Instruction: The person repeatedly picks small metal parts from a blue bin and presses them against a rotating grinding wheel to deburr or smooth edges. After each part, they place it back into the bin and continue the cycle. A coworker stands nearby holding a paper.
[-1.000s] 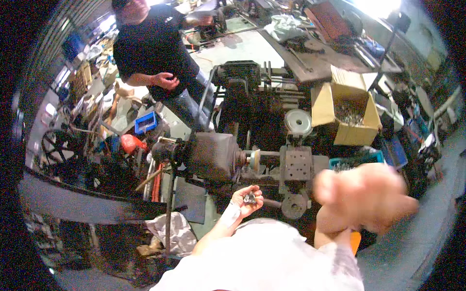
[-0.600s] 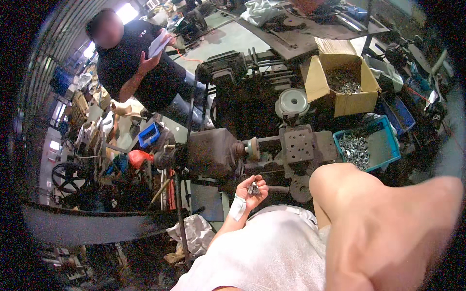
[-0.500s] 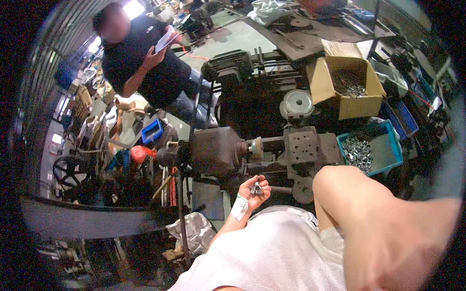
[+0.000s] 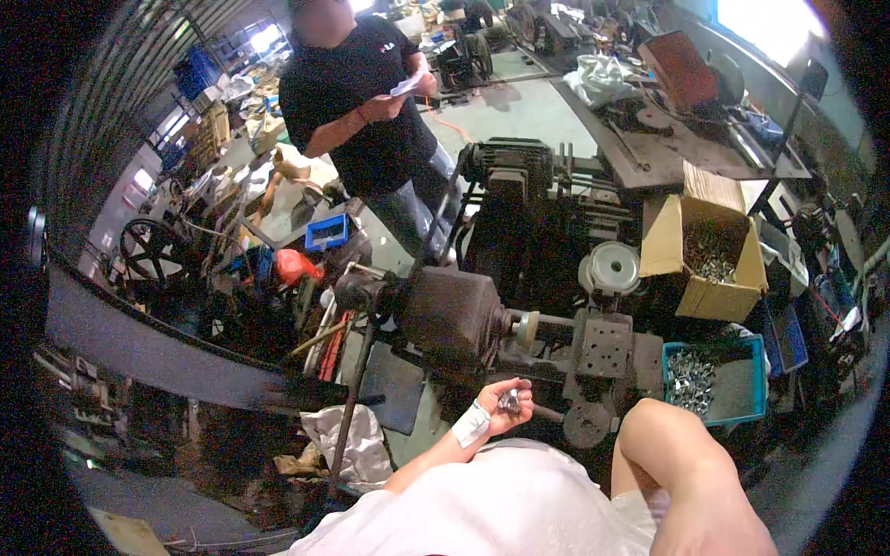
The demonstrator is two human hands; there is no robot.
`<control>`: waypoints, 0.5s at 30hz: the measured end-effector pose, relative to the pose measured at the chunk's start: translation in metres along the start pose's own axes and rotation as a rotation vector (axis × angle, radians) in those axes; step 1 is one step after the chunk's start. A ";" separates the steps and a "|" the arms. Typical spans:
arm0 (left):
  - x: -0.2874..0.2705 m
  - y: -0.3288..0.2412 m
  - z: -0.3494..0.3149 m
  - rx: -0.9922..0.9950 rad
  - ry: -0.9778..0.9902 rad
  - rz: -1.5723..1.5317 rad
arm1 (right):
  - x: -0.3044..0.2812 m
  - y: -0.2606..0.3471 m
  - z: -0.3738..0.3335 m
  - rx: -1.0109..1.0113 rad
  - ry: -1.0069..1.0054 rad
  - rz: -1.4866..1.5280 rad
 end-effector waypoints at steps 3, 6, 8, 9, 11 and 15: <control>0.004 -0.002 0.002 -0.003 0.006 0.027 | -0.010 -0.001 -0.001 -0.033 -0.120 -0.143; 0.005 -0.003 0.003 0.007 0.005 0.042 | -0.012 -0.006 0.000 -0.093 -0.136 -0.140; -0.003 -0.006 0.004 0.008 0.032 0.054 | -0.007 -0.006 -0.003 -0.084 -0.161 -0.152; -0.002 -0.006 0.004 0.015 0.021 0.064 | -0.006 -0.007 -0.003 -0.076 -0.167 -0.159; -0.001 -0.005 0.004 0.030 0.001 0.086 | -0.008 -0.009 -0.004 -0.024 -0.150 -0.106; 0.000 -0.006 0.002 0.044 -0.005 0.093 | -0.010 -0.010 -0.006 -0.020 -0.169 -0.119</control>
Point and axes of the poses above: each hand's wrist, its own z-axis towards the middle knuckle, its own x-axis out of the palm, y = z × x, the point moved 4 cm from there along z, towards the middle knuckle, and after that the axes turned 14 degrees about -x, right-handed, at the moved point
